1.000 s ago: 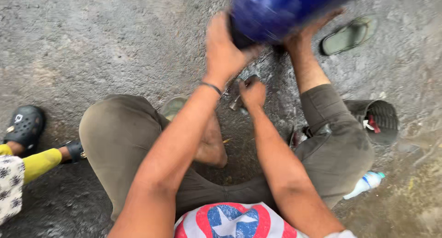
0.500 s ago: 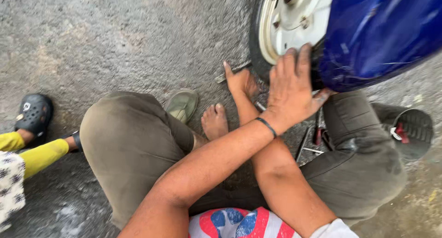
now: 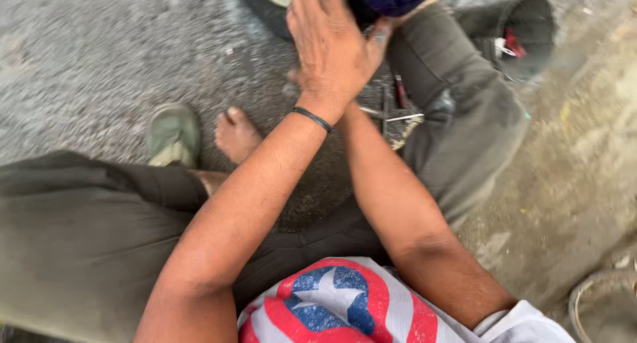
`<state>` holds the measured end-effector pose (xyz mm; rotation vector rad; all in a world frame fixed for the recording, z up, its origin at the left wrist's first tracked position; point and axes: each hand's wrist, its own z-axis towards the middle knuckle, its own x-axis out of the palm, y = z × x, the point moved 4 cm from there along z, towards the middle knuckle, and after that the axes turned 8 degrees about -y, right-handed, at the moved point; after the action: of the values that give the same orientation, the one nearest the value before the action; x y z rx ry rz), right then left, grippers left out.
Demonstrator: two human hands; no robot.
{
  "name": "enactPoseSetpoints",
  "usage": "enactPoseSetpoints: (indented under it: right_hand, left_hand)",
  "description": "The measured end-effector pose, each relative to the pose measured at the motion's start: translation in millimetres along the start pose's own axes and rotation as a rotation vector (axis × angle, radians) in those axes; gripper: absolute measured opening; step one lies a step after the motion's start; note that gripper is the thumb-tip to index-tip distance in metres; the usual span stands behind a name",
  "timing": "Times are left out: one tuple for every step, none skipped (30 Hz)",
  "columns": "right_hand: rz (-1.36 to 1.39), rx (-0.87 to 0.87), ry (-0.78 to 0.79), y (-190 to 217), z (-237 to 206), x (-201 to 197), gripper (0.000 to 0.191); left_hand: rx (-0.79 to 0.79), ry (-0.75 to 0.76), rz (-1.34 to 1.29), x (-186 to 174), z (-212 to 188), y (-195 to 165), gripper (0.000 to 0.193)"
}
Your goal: The person is sitting on the ground and using a hammer and a metal rod to work on the front wheel of a blue motorcycle. They repeatedly strike the rod against the wheel hub area.
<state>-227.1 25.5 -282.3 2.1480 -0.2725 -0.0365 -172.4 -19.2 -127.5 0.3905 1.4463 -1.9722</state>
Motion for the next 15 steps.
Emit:
enactPoseSetpoints:
  right_hand:
    - [-0.087, -0.005, -0.059, -2.2, -4.5, -7.0, 0.050]
    - [-0.145, -0.002, -0.107, -1.0, -9.0, -7.2, 0.053]
    - [-0.178, 0.002, -0.150, -0.9, -13.0, -7.7, 0.056]
    - [-0.205, 0.006, -0.189, 2.3, -15.8, -6.4, 0.059]
    - [-0.231, 0.015, -0.228, 8.0, -18.6, -6.0, 0.063]
    - [-0.250, 0.021, -0.280, 14.9, -20.2, -8.7, 0.067]
    - [-0.265, 0.023, -0.341, 23.4, -21.0, -14.8, 0.071]
    - [-0.273, 0.024, -0.401, 31.5, -20.5, -24.6, 0.076]
    - [-0.281, 0.029, -0.451, 38.6, -18.7, -36.0, 0.081]
    - [-0.294, 0.035, -0.503, 44.7, -15.7, -50.0, 0.086]
    - [-0.310, 0.049, -0.542, 47.1, -13.4, -61.6, 0.092]
    - [-0.397, 0.042, -0.594, 50.9, -9.4, -73.9, 0.087]
    - [-0.505, 0.040, -0.630, 51.3, -7.1, -82.7, 0.082]
    - [-0.608, 0.042, -0.665, 51.8, -4.7, -89.5, 0.077]
    - [-0.736, 0.046, -0.694, 50.4, -3.8, -92.7, 0.072]
  left_hand:
    - [-0.003, 0.029, 0.007, 6.8, -3.4, -2.6, 0.085]
    - [0.036, 0.034, 0.034, 9.3, -5.0, -5.8, 0.083]
    - [0.076, 0.040, 0.066, 10.4, -5.3, -8.8, 0.082]
    - [0.120, 0.038, 0.101, 9.8, -3.8, -10.9, 0.080]
    - [0.104, 0.055, 0.105, 7.9, -2.1, -10.1, 0.081]
    - [0.087, 0.065, 0.104, 5.9, -0.3, -8.7, 0.081]
    - [0.072, 0.067, 0.105, 3.8, 2.5, -6.7, 0.081]
    - [0.090, 0.096, 0.118, 3.1, 3.4, -5.0, 0.078]
    - [0.102, 0.135, 0.135, 3.3, 3.6, -3.0, 0.075]
    - [0.110, 0.187, 0.152, 4.6, 1.8, -0.9, 0.072]
    - [0.107, 0.214, 0.143, 5.7, 0.0, 1.0, 0.069]
    - [0.105, 0.233, 0.134, 7.5, -2.1, 1.9, 0.066]
    - [0.106, 0.248, 0.124, 9.7, -3.3, 2.3, 0.064]
    - [0.096, 0.243, 0.110, 9.6, -5.0, 1.6, 0.067]
    - [0.089, 0.220, 0.103, 8.7, -4.7, 0.8, 0.072]
